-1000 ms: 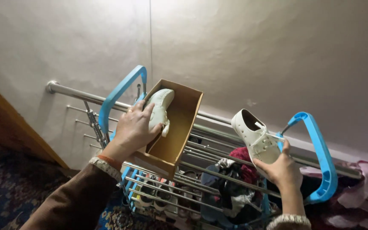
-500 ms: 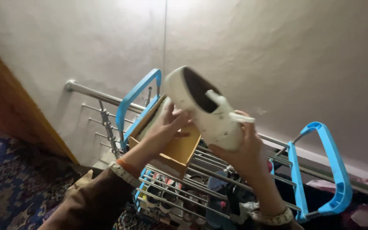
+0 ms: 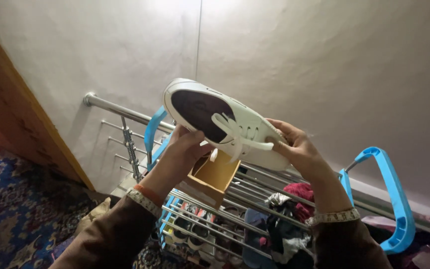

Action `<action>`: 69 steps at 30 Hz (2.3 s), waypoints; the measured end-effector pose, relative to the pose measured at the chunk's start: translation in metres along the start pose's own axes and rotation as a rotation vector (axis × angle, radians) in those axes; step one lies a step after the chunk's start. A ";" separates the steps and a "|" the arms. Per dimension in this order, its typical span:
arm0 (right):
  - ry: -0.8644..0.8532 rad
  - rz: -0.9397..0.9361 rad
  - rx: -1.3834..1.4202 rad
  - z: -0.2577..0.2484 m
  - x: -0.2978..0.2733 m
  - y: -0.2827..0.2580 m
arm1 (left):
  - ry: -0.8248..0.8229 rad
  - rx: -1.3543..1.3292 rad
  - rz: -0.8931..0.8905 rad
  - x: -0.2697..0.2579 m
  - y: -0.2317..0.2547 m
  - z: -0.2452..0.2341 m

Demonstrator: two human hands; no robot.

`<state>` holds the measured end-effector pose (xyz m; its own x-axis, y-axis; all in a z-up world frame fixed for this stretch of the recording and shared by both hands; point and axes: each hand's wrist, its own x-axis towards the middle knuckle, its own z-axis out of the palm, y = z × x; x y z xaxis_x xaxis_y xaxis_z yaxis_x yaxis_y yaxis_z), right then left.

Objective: The recorder cleans a pair of white shoes with a cloth and packs them back into a box with stuffing paper and plastic wrap.

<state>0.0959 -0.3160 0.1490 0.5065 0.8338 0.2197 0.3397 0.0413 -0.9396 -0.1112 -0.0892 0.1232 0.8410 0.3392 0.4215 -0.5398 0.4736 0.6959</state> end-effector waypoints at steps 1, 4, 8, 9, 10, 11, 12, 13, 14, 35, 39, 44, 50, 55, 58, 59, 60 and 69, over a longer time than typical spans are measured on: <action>0.043 -0.040 -0.051 -0.004 0.004 -0.003 | 0.033 0.094 0.042 0.002 0.007 0.003; 0.167 -0.092 -0.161 -0.012 0.010 -0.021 | 0.108 0.232 0.149 0.004 0.023 -0.009; 0.368 -0.106 -0.295 -0.022 0.000 -0.059 | 0.084 0.162 0.147 0.000 0.030 -0.028; 0.362 -0.109 -0.296 -0.022 0.000 -0.065 | 0.087 0.163 0.152 0.000 0.031 -0.030; 0.375 -0.136 -0.330 -0.023 0.000 -0.071 | 0.081 0.200 0.028 -0.001 0.032 -0.031; 0.388 -0.163 -0.365 -0.023 0.000 -0.077 | 0.073 0.236 -0.095 -0.001 0.033 -0.032; 0.388 -0.163 -0.367 -0.021 -0.002 -0.082 | 0.072 0.234 -0.094 0.000 0.030 -0.030; 0.413 -0.201 -0.440 -0.018 -0.003 -0.087 | 0.086 0.346 -0.182 0.003 0.028 -0.027; 0.439 -0.243 -0.513 -0.016 -0.003 -0.092 | 0.099 0.459 -0.268 0.006 0.026 -0.025; 0.709 -0.864 -1.436 0.130 -0.040 -0.046 | 0.080 -0.141 -0.325 0.038 -0.019 0.041; 0.519 -0.884 -1.231 0.149 -0.058 -0.023 | 0.212 0.032 -0.241 0.033 -0.010 0.044; 0.330 -0.545 -0.830 0.149 -0.057 -0.022 | 0.239 0.790 -0.098 0.036 -0.021 0.027; 0.352 -0.488 -0.708 0.157 -0.052 0.000 | 0.274 1.316 -0.219 0.040 -0.038 0.016; 0.375 -0.313 -0.672 0.154 -0.051 0.009 | 0.173 1.484 -0.298 0.037 -0.059 0.011; 0.379 -0.244 -0.716 0.150 -0.051 0.017 | 0.125 1.513 -0.279 0.038 -0.074 0.005; 0.385 -0.291 -0.780 0.150 -0.050 0.021 | 0.111 1.505 -0.262 0.038 -0.077 0.002; 0.386 -0.286 -0.780 0.150 -0.050 0.028 | 0.108 1.504 -0.266 0.035 -0.081 -0.001; 0.424 -0.230 -0.975 0.136 -0.046 0.055 | -0.098 1.438 -0.120 0.018 -0.085 -0.020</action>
<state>-0.0164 -0.2769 0.0514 0.5191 0.5966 0.6121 0.8496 -0.4388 -0.2928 -0.0506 -0.1071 0.0598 0.9088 0.2727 0.3158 -0.0135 -0.7373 0.6755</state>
